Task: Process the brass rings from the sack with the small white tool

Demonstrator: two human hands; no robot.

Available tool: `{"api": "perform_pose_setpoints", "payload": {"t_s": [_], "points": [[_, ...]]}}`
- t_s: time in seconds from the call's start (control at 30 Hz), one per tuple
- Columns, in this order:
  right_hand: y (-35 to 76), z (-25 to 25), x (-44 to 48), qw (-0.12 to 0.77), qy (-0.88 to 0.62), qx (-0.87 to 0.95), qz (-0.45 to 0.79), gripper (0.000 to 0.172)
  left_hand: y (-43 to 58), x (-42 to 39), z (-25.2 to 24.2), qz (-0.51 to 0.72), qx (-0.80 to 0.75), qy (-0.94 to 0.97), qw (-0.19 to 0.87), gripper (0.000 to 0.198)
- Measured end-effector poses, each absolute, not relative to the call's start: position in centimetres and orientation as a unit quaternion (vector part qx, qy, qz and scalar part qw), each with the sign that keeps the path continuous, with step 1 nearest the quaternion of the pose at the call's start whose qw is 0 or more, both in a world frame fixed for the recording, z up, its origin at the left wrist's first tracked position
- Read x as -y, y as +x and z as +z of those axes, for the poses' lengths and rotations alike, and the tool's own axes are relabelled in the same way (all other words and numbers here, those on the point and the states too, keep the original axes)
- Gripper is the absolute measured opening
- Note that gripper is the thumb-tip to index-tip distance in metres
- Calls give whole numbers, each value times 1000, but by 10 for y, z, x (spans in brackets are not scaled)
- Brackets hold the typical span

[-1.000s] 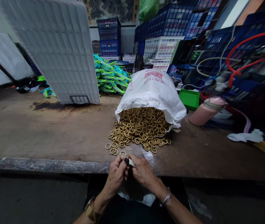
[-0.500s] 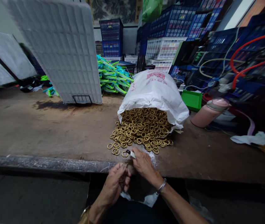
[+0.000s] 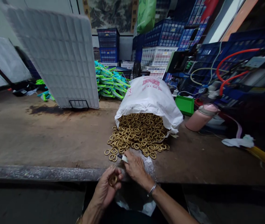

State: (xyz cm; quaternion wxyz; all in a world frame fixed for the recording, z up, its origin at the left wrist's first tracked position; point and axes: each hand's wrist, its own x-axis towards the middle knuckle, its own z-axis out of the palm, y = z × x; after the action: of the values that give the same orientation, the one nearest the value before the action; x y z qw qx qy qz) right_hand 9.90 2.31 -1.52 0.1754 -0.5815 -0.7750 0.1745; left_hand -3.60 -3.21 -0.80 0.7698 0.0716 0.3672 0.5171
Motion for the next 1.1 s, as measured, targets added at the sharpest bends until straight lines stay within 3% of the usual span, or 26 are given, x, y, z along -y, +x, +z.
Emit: {"api": "perform_pose_setpoints", "payload": {"t_s": [0.2, 0.37, 0.5, 0.67, 1.1], "points": [[110, -12, -16, 278, -525, 761, 259, 14, -25, 25, -4, 517, -424, 144, 729, 30], [112, -7, -7, 316, -500, 735, 330, 2, -17, 23, -3, 504, -445, 212, 709, 33], [110, -2, -8, 336, -514, 686, 390, 14, -13, 23, -6, 502, -492, 260, 662, 34], [109, -5, -12, 319, -523, 637, 468, 24, -12, 24, -8, 485, -515, 318, 632, 34], [109, -2, -11, 320, -528, 649, 443, 24, -15, 26, -8, 457, -457, 316, 694, 31]]}}
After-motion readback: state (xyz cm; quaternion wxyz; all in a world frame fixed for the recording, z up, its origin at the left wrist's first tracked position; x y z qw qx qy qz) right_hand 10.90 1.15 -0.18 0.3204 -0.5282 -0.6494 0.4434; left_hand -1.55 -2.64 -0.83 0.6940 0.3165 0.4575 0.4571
